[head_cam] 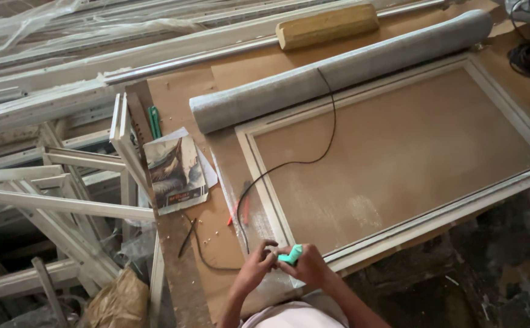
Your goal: The person presses a black rubber spline into the groove of a white window screen frame, working along the edges with a green spline roller. They hold the spline in place with one hand while rolling it into the channel, moving around the frame, then reposition the frame on the workbench and continue pressing the spline into the remaining sides.
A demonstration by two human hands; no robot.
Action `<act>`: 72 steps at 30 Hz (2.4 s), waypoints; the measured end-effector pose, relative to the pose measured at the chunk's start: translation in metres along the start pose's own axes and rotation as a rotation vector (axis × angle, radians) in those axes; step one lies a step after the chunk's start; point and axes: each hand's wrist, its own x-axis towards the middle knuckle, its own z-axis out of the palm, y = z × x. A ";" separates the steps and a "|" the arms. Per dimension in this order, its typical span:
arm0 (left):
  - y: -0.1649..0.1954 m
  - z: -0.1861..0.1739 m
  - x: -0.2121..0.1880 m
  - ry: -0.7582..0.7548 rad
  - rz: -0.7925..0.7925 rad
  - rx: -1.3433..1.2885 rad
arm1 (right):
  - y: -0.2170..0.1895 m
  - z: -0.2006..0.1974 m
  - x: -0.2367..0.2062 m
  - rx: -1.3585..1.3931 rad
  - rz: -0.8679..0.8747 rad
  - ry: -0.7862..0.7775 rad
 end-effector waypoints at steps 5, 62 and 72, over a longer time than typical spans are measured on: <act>-0.004 0.007 -0.014 0.066 0.100 -0.111 | -0.012 -0.002 -0.002 0.014 -0.097 -0.001; 0.007 -0.041 -0.078 0.390 0.454 0.566 | -0.073 0.009 -0.031 -0.341 0.138 -0.577; 0.026 -0.050 -0.072 0.302 0.345 0.197 | -0.092 0.011 -0.009 -0.355 0.138 -0.553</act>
